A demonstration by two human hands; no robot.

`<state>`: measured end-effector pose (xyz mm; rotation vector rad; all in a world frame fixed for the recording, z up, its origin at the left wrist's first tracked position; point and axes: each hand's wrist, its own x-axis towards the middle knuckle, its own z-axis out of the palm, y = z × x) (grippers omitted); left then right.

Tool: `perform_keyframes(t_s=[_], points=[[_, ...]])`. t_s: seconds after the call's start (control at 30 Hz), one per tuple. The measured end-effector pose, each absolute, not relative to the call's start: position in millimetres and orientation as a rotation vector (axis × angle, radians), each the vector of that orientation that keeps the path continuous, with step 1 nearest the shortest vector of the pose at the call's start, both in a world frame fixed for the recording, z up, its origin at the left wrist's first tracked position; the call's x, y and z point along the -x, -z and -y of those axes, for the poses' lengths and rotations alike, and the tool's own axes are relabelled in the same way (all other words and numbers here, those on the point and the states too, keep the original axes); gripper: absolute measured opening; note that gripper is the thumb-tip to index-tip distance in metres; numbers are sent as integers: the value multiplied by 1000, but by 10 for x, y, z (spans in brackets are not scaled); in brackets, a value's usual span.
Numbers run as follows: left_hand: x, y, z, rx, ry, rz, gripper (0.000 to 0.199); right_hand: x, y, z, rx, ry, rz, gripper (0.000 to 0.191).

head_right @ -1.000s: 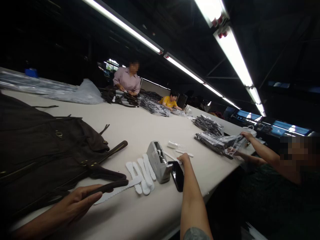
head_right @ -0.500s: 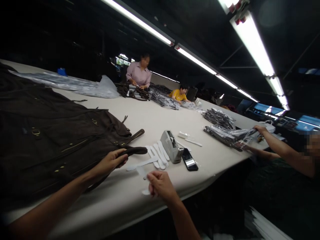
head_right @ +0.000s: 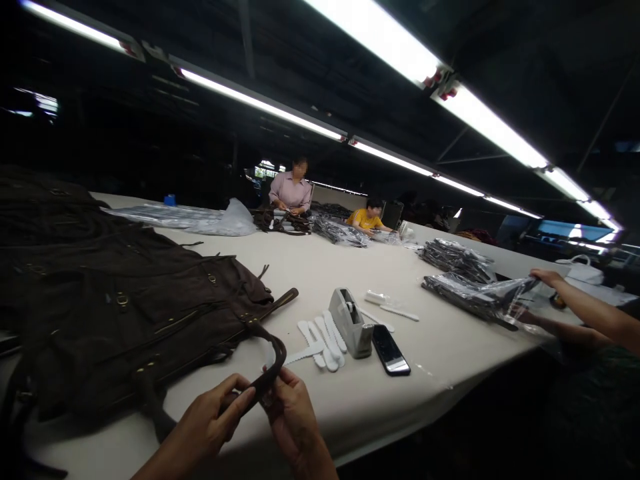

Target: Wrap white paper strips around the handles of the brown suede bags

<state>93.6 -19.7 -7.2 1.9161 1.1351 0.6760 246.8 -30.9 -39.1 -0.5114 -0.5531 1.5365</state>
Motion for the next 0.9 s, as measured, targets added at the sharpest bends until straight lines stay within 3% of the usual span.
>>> perform_keyframes(t_s=[0.13,0.33,0.47,0.9], points=[[-905,171,235,-1808,-709,-972,68,-2336,460,441,559,-1466,686,29],[-953,-85,413,-1841,-806,-1075,54,-2317,343,680,792,-1181,1000,26],[-922,-159,492,-1799,-827,-1099,42,-2356,308,883,866,-1215,1088,28],[-860,-44,464,-1538,-647,-1005,44,-2336,635,811,799,-1305,733,45]])
